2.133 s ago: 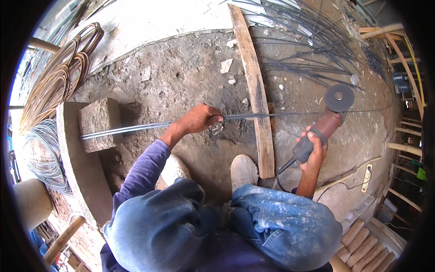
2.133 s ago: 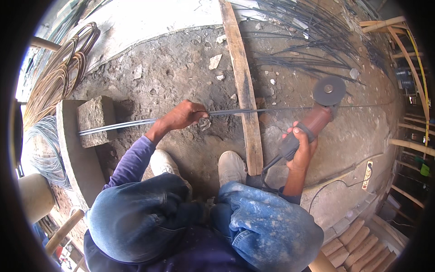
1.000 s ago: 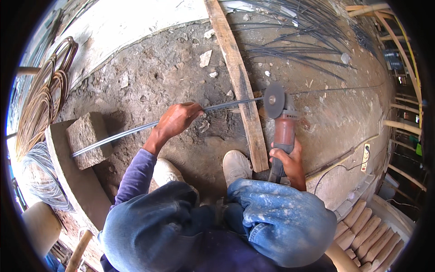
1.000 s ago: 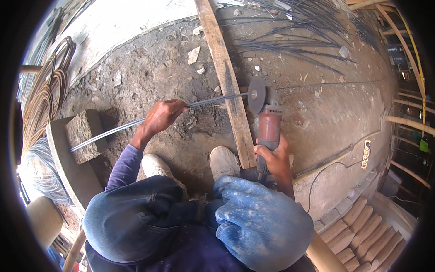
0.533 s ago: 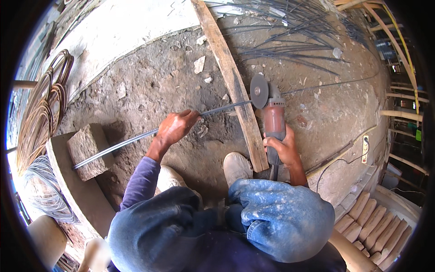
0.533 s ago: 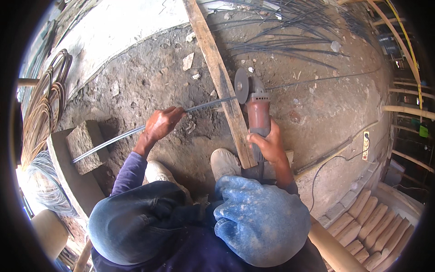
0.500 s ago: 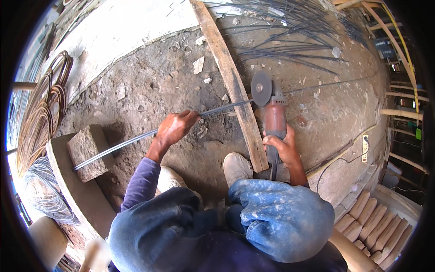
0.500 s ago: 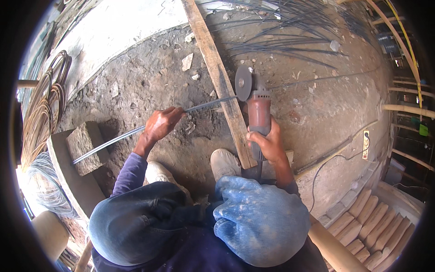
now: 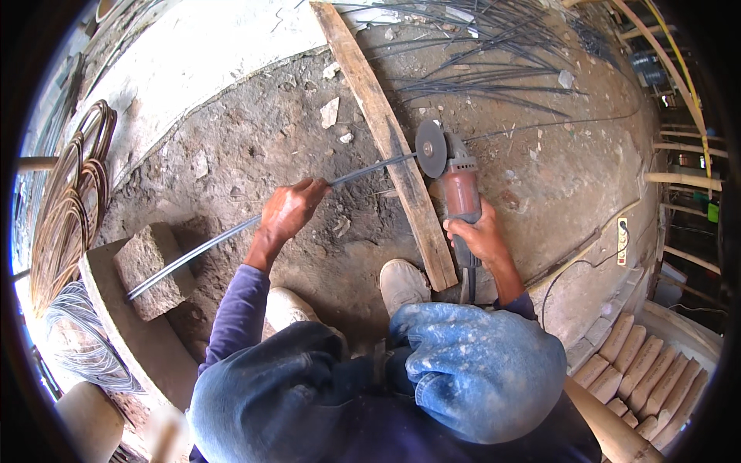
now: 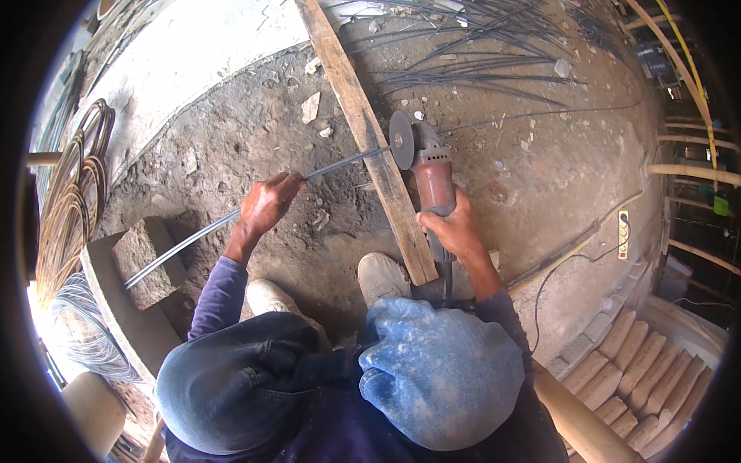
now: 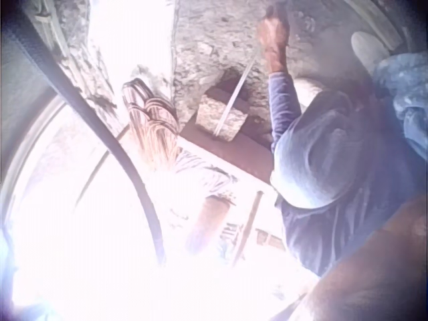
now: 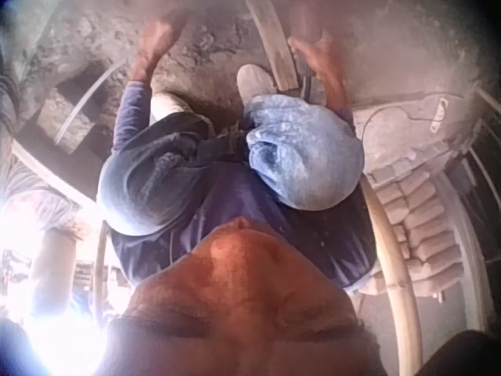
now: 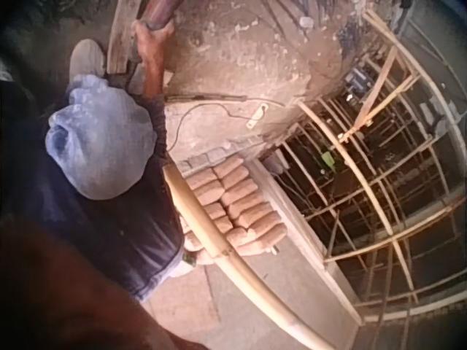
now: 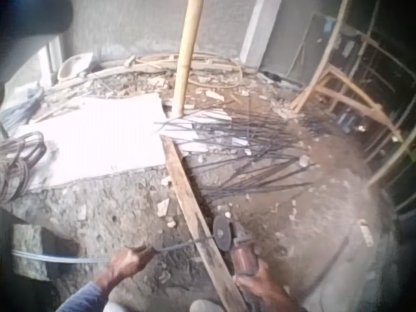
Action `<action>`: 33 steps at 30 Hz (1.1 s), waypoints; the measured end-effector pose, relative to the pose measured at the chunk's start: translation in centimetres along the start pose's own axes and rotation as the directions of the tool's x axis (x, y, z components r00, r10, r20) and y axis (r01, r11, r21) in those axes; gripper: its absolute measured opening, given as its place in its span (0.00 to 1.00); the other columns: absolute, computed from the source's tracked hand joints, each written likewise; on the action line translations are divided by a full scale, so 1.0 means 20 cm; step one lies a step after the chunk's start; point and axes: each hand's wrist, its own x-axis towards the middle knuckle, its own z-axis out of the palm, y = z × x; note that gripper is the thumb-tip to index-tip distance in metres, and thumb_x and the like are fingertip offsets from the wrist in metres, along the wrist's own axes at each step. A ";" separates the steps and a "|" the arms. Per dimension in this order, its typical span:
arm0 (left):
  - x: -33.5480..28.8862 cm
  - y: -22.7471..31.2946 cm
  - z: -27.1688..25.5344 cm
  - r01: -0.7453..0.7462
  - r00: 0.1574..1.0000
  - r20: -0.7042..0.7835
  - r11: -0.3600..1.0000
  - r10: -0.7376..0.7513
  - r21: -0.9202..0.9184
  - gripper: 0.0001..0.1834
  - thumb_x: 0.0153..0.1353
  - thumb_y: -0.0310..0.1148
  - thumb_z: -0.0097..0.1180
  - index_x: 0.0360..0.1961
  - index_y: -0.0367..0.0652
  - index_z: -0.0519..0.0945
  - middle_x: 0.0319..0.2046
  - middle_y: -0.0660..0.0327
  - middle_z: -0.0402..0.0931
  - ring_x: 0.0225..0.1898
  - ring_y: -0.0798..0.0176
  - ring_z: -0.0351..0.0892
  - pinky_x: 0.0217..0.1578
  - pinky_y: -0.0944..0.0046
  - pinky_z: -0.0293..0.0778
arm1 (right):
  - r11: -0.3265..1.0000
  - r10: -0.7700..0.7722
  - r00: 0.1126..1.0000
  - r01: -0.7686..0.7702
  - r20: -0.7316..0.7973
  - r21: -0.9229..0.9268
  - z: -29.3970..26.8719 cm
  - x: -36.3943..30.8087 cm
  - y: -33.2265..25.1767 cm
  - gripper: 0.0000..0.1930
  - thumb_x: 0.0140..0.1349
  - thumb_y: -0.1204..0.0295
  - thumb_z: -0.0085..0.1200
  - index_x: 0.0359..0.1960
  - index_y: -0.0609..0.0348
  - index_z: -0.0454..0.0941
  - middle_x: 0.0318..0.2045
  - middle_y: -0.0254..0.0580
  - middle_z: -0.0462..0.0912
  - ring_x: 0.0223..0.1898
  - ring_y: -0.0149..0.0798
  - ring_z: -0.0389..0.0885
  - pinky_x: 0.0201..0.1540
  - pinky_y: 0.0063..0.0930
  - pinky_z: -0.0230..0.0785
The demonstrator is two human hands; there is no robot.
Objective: The person uses an angle grinder to cut metal rods on a construction site. They position each rod on a wooden plank, cut it, and then place the cut pieces aside.
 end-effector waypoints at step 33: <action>-0.01 0.02 0.00 0.072 0.995 0.069 0.996 -0.075 0.050 0.14 0.80 0.44 0.57 0.56 0.51 0.85 0.38 0.59 0.86 0.28 0.50 0.88 0.26 0.50 0.83 | 0.977 -0.018 0.995 0.039 0.103 -0.207 -0.05 0.10 -0.01 0.23 0.53 0.74 0.70 0.52 0.63 0.79 0.33 0.39 0.86 0.29 0.33 0.85 0.35 0.35 0.79</action>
